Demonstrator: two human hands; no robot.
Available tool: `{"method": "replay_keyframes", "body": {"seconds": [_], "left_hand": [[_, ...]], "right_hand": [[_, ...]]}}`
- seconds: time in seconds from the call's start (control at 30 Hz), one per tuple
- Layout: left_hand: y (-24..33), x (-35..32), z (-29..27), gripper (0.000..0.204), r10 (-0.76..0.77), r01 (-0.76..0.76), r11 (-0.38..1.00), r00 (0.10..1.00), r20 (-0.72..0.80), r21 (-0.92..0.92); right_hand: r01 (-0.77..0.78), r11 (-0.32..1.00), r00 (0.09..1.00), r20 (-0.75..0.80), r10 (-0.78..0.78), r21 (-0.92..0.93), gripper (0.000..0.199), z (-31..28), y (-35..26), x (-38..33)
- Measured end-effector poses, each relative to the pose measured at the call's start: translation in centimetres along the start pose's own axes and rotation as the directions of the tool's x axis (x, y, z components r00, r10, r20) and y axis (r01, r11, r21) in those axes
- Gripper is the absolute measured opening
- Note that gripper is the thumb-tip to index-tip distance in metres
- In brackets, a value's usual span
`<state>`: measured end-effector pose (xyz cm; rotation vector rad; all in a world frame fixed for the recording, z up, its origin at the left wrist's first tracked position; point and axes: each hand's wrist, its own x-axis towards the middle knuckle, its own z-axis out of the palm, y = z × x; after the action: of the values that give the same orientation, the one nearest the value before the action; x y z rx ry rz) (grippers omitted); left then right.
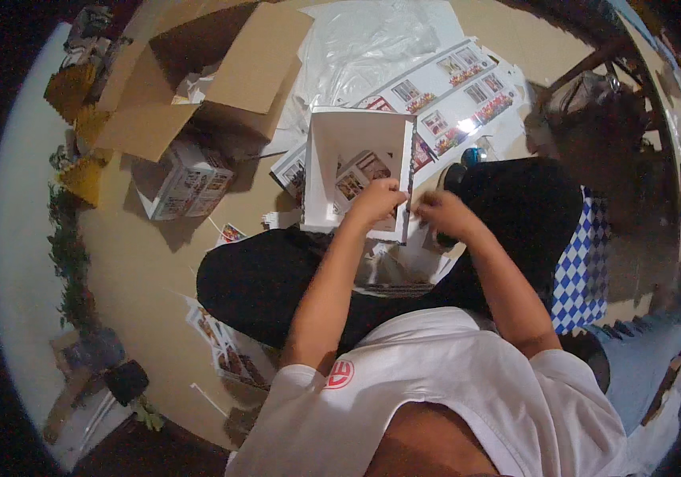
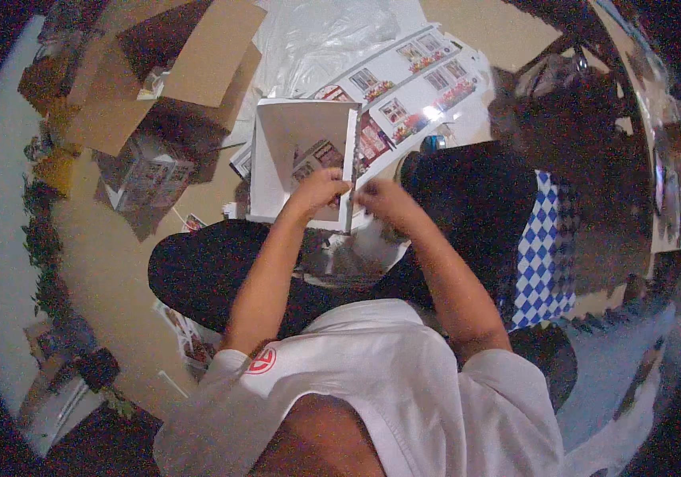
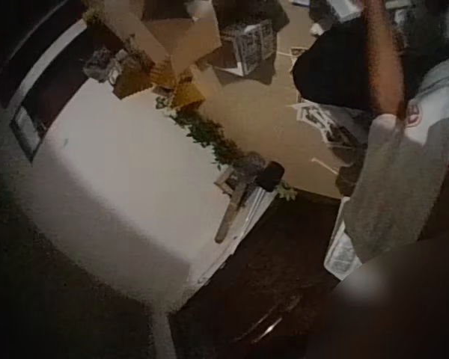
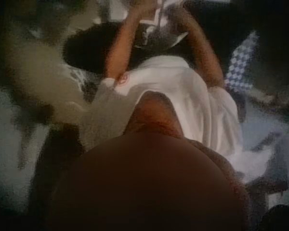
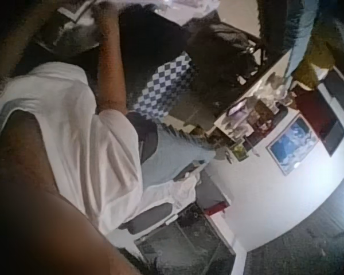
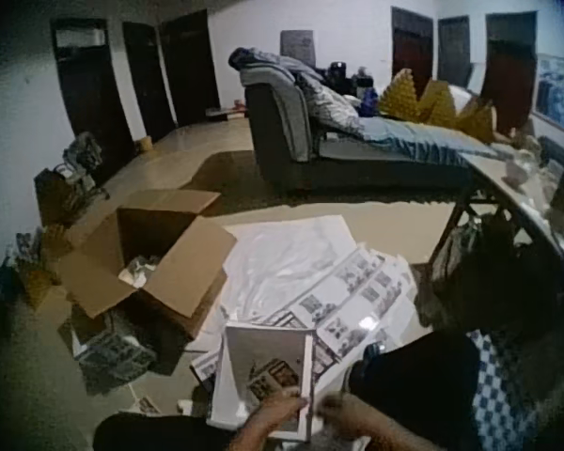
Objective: The person assembles small paper boxes by folding printed panels and securing edges with adhesive tape. They repeatedly pick up flat sheets, fold them into box shapes, and apply tape to hold the structure together.
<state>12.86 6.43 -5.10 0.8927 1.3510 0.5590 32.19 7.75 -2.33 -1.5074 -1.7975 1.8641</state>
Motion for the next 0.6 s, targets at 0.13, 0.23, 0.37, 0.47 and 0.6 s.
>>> {"method": "replay_keyframes", "body": {"seconds": [0.13,0.23,0.37,0.47,0.6], "left_hand": [[-0.5,-1.2,-0.1,0.011,-0.054,0.058,0.996,0.997,0.062,-0.061],[0.4,-1.2,-0.2,0.010,-0.036,0.044,0.993,0.997,0.074,-0.113],[2.2,-1.2,-0.9,0.008,-0.099,0.106,0.991,0.991,0.092,-0.079],[2.7,-0.3,-0.5,0.007,-0.007,0.006,0.980,1.000,-0.004,-0.198],[2.7,3.5,0.0,0.010,0.160,-0.272,0.878,0.942,-0.294,-0.393]], "right_hand": [[0.349,0.928,0.783,-0.503,-0.366,-0.132,0.047,-1.3,-3.9,3.8],[0.451,0.892,0.763,-0.505,-0.404,-0.032,0.049,-2.0,-3.7,7.9],[0.596,0.802,0.698,-0.526,-0.486,0.049,0.038,-2.1,-2.1,12.2],[0.607,0.769,0.726,-0.533,-0.434,0.201,0.024,-1.9,-1.2,12.7],[0.603,0.779,0.692,-0.600,-0.402,0.173,0.019,-0.7,-1.7,11.8]]}}
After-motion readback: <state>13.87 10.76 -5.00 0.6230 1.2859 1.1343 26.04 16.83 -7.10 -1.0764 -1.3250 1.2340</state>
